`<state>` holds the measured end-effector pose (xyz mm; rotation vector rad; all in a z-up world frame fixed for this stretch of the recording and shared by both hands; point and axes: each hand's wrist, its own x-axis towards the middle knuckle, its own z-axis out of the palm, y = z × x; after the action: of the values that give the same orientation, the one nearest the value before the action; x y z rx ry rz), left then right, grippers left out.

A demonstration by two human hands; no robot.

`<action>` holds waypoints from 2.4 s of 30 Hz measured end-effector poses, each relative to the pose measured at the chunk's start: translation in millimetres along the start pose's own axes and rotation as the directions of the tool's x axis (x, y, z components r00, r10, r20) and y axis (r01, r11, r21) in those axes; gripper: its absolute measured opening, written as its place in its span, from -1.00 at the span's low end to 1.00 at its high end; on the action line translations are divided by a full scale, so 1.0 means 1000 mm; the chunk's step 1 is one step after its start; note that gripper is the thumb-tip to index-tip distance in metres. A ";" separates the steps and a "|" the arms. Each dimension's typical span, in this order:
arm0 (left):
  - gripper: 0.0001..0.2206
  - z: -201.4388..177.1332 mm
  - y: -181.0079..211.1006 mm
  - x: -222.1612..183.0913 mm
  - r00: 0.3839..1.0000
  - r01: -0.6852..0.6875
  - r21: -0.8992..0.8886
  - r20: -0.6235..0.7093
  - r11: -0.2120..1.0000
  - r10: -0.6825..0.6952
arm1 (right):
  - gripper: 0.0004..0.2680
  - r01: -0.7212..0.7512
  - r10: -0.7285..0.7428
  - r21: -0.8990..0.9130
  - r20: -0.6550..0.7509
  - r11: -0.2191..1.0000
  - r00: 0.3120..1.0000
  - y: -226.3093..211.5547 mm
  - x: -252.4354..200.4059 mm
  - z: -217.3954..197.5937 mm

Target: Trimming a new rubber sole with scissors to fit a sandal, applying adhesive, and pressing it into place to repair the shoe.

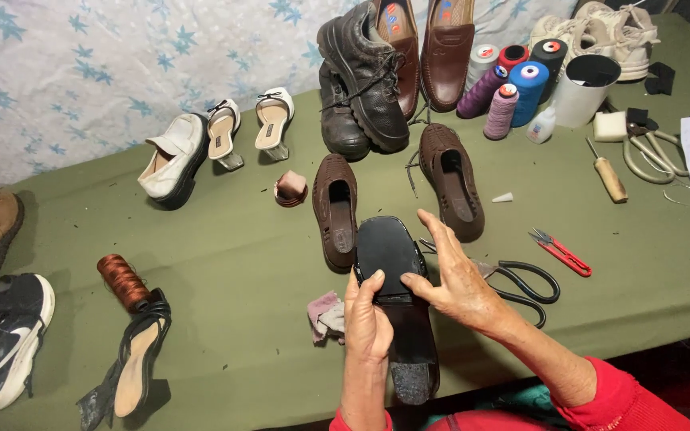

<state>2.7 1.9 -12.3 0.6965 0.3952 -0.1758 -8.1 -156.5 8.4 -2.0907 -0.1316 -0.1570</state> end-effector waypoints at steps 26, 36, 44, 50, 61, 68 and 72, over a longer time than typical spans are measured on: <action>-0.36 0.023 0.002 -0.031 0.987 -0.109 0.090 -0.109 0.990 0.118 | -0.30 -0.200 0.197 0.177 0.032 0.964 0.980 -0.002 -0.015 0.000; -0.38 0.006 -0.003 -0.025 0.987 -0.138 0.102 -0.069 0.985 0.145 | -0.42 -0.147 0.152 0.106 -0.040 0.983 0.988 0.036 -0.025 0.004; -0.26 -0.032 -0.001 -0.013 0.954 -0.161 0.169 -0.226 0.972 0.197 | -0.60 -0.152 0.155 0.032 -0.144 0.988 0.977 0.048 -0.031 -0.011; -0.46 -0.069 0.063 -0.041 0.876 -0.390 0.168 -0.234 0.905 0.421 | -0.63 -0.042 0.068 -0.178 0.145 0.983 0.987 0.048 -0.023 0.028; -0.42 -0.085 0.116 -0.065 0.774 -0.419 0.209 -0.427 0.884 0.468 | -0.88 0.532 -0.463 -0.227 0.294 0.816 0.836 0.018 0.002 0.162; -0.71 -0.160 0.069 -0.011 0.945 -0.228 -0.148 -0.272 0.962 0.183 | -0.70 0.028 -0.040 0.107 0.115 0.994 0.993 0.060 0.023 0.093; -0.66 -0.136 0.039 0.004 0.983 -0.076 -0.166 -0.176 0.983 0.047 | -0.76 -0.042 0.044 0.144 -0.009 0.989 0.999 -0.013 0.025 0.030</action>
<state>-22.5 119.6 -85.7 0.5536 0.5462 -0.0217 16.6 -123.2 9.1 -1.9468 -0.0879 -0.1303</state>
